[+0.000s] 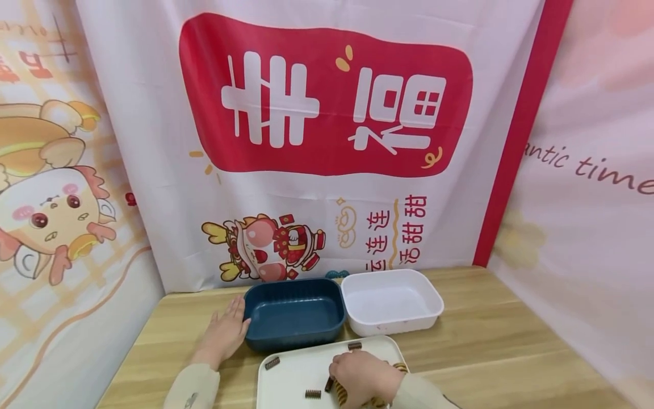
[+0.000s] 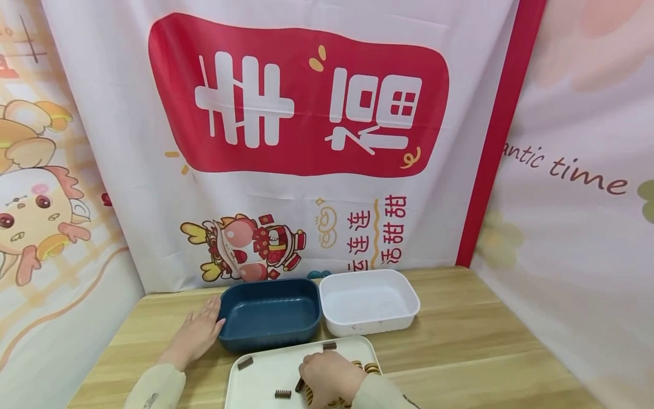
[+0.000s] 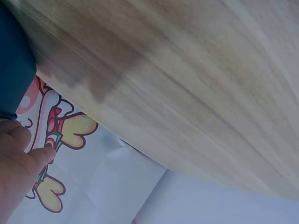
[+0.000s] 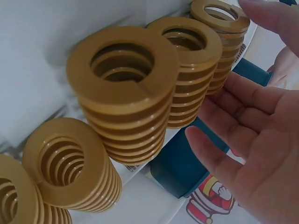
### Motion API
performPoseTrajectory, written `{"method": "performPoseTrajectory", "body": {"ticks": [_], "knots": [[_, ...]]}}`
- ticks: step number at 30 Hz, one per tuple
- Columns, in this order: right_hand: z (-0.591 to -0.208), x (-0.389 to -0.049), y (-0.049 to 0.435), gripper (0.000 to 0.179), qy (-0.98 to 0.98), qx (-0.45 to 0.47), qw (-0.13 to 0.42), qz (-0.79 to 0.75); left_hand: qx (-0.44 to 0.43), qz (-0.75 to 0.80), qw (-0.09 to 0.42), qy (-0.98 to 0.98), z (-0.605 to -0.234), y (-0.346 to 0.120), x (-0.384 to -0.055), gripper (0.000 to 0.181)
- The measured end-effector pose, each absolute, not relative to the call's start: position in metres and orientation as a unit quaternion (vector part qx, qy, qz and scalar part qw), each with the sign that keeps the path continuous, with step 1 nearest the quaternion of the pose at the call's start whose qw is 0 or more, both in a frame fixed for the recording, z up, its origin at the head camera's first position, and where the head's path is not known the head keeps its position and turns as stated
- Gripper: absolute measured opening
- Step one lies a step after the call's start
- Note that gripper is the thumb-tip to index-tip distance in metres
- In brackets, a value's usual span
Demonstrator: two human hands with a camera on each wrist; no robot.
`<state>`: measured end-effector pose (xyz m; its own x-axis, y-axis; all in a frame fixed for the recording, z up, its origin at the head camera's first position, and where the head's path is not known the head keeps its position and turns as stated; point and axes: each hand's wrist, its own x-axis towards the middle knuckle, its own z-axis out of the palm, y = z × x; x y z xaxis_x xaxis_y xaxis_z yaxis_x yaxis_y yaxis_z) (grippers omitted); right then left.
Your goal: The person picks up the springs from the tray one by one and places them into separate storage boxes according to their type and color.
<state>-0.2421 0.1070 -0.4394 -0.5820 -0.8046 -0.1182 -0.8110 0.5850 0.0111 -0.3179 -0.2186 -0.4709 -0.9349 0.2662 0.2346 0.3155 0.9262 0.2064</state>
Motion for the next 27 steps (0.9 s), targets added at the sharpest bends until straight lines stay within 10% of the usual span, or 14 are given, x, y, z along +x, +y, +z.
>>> {"method": "performPoseTrajectory", "body": {"ticks": [16,27], "knots": [[-0.458,-0.244,0.094,0.017,0.901,-0.419,0.110,-0.003,-0.146,-0.128,0.096,-0.976,-0.476,-0.217,-0.313,0.054],[-0.460,-0.244,0.095,0.017,0.879,-0.476,0.034,0.009,-0.140,-0.130,0.104,-0.976,-0.473,-0.217,-0.313,0.054]]}}
